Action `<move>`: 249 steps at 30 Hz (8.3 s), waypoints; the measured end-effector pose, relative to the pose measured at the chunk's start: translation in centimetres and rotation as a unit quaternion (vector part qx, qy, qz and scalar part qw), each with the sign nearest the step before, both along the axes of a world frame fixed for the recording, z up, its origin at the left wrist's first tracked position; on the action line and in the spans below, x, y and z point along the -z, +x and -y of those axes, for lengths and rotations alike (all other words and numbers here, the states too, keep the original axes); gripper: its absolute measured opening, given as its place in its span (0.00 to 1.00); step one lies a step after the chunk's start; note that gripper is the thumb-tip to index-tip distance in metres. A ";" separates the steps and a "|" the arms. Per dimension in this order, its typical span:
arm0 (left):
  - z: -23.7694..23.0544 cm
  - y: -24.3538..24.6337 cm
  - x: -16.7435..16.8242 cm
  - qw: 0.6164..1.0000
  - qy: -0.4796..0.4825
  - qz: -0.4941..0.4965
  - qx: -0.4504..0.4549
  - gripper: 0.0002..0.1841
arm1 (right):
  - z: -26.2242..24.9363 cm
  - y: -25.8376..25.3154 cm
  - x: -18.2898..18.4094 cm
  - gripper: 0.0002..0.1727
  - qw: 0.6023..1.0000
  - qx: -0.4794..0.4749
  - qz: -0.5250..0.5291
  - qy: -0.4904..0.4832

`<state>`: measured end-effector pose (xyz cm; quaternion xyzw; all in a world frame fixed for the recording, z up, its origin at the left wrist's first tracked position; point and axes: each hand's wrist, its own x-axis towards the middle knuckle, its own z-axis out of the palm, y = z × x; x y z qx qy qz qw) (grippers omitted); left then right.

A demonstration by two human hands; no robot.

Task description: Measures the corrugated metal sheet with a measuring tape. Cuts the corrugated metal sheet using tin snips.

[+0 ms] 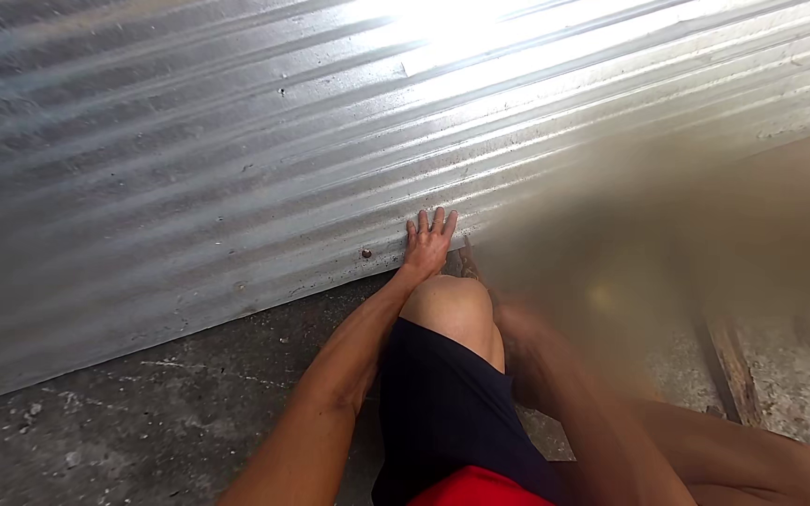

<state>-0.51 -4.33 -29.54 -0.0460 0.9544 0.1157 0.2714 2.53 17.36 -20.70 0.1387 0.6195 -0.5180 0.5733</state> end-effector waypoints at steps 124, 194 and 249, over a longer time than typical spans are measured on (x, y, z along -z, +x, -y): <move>0.9 -0.1 -2.7 0.996 0.076 -0.001 -0.040 0.46 | 3.9 -2.8 -4.1 0.17 0.986 -0.087 -0.017 0.139; -0.9 2.8 -1.1 0.999 0.031 -0.019 0.010 0.46 | 1.9 1.3 0.3 0.19 0.898 -0.256 -0.139 0.330; -0.4 2.5 -1.4 0.999 0.033 -0.023 0.036 0.45 | -5.1 2.7 -3.9 0.28 0.980 -0.097 0.128 0.120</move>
